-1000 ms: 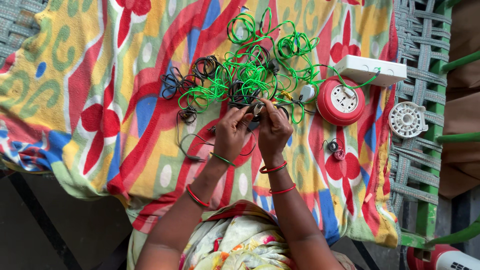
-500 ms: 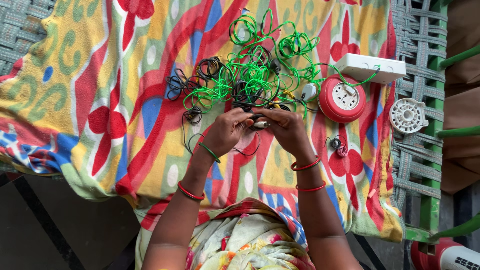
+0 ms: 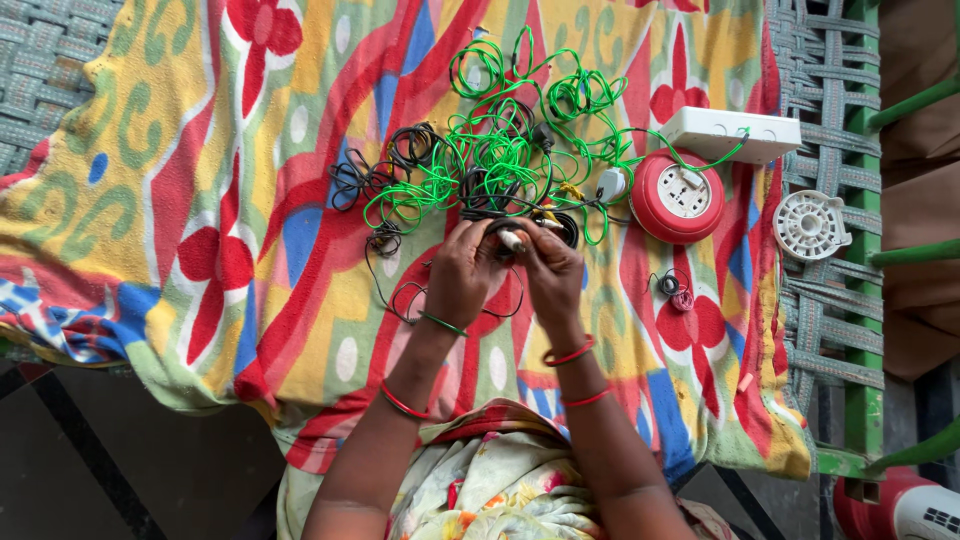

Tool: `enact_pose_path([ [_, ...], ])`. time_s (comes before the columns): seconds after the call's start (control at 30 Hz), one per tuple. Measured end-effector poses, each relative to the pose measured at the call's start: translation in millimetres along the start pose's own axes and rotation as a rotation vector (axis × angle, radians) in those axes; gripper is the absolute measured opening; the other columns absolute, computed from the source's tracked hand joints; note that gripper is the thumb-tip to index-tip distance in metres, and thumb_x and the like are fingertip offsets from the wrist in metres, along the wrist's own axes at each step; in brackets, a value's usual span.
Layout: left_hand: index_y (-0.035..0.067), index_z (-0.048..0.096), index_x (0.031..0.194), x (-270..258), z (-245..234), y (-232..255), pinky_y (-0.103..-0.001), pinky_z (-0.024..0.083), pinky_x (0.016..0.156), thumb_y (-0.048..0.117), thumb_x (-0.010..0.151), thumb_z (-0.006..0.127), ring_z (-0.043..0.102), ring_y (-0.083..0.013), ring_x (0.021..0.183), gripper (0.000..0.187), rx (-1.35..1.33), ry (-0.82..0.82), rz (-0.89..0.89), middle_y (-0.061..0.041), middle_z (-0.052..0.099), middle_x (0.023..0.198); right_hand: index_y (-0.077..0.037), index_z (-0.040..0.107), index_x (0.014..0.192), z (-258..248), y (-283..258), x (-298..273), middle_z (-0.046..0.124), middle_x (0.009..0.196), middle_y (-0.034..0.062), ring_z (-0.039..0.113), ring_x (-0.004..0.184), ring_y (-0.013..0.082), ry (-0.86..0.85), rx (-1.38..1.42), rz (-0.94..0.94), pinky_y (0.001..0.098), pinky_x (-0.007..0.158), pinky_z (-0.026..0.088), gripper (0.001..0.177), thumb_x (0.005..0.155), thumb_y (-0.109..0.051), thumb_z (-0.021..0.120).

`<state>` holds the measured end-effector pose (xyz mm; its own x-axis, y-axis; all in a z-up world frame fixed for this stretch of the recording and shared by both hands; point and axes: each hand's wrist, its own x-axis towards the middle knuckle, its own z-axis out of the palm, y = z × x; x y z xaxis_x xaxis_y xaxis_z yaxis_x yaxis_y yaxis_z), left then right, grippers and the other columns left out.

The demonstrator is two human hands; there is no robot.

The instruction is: The person sits on a woven cot and repairs tangled electrical cords by hand. They strip insulation from wire ends, twist exposed strands, and wrap the connections with electrical tape. The person handles multiple black and green cords, a red extension reel, and a white power strip, working one cord at a time.

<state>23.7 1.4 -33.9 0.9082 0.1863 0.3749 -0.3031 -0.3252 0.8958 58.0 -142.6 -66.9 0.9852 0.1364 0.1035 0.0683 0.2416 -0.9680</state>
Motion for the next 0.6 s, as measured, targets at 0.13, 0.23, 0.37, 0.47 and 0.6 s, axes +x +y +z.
enact_pose_path([
  [0.13, 0.003, 0.065, 0.115, 6, -20, -1, -0.047, 0.052, 0.074, 0.009, 0.086, 0.072, 0.065, -0.0401, 0.092, 0.031, 0.199, -0.255, 0.061, -0.016, 0.065, 0.104, 0.001, 0.072, 0.125, -26, -41, 10, 0.067, 0.11, 0.0029, 0.06, 0.091, 0.0069, -0.32, -0.382, -0.035, 0.0221, 0.071, 0.052, 0.025, 0.103, -0.007, 0.066],
  [0.23, 0.003, 0.066, 0.115, 11, -24, -1, -0.048, 0.052, 0.072, 0.007, 0.086, 0.071, 0.066, -0.0391, 0.091, 0.03, 0.27, -0.327, 0.077, -0.016, 0.064, 0.104, 0.0, 0.074, 0.123, -25, -61, 15, 0.066, 0.095, 0.0019, 0.058, 0.077, 0.006, -0.385, -0.446, 0.072, 0.0222, 0.063, 0.05, 0.027, 0.098, -0.007, 0.071],
  [0.37, 0.003, 0.066, 0.12, 7, -19, -11, -0.038, 0.056, 0.076, 0.01, 0.097, 0.066, 0.07, -0.0297, 0.092, 0.024, -0.036, -0.284, 0.062, -0.012, 0.063, 0.102, 0.001, 0.075, 0.121, -20, -70, 9, 0.066, 0.089, 0.0007, 0.057, 0.073, 0.0054, -0.302, -0.52, -0.007, 0.0215, 0.062, 0.049, 0.024, 0.099, -0.006, 0.07],
  [0.47, 0.001, 0.068, 0.12, -2, -8, -21, -0.03, 0.054, 0.075, 0.012, 0.105, 0.063, 0.067, -0.0188, 0.085, 0.019, -0.192, -0.181, -0.059, -0.009, 0.063, 0.095, 0.003, 0.074, 0.12, -12, -59, 3, 0.071, 0.099, 0.0013, 0.061, 0.08, 0.0052, -0.163, -0.288, -0.029, 0.0209, 0.068, 0.051, 0.021, 0.102, -0.006, 0.068],
  [0.6, 0.0, 0.072, 0.122, -19, 26, -22, -0.025, 0.046, 0.071, 0.016, 0.108, 0.06, 0.054, -0.0081, 0.083, 0.025, -0.569, 0.051, -0.385, -0.003, 0.065, 0.097, 0.004, 0.072, 0.123, 2, -30, -2, 0.076, 0.103, 0.0064, 0.069, 0.088, 0.0086, 0.052, 0.005, -0.035, 0.0217, 0.073, 0.055, 0.024, 0.103, -0.007, 0.067],
])
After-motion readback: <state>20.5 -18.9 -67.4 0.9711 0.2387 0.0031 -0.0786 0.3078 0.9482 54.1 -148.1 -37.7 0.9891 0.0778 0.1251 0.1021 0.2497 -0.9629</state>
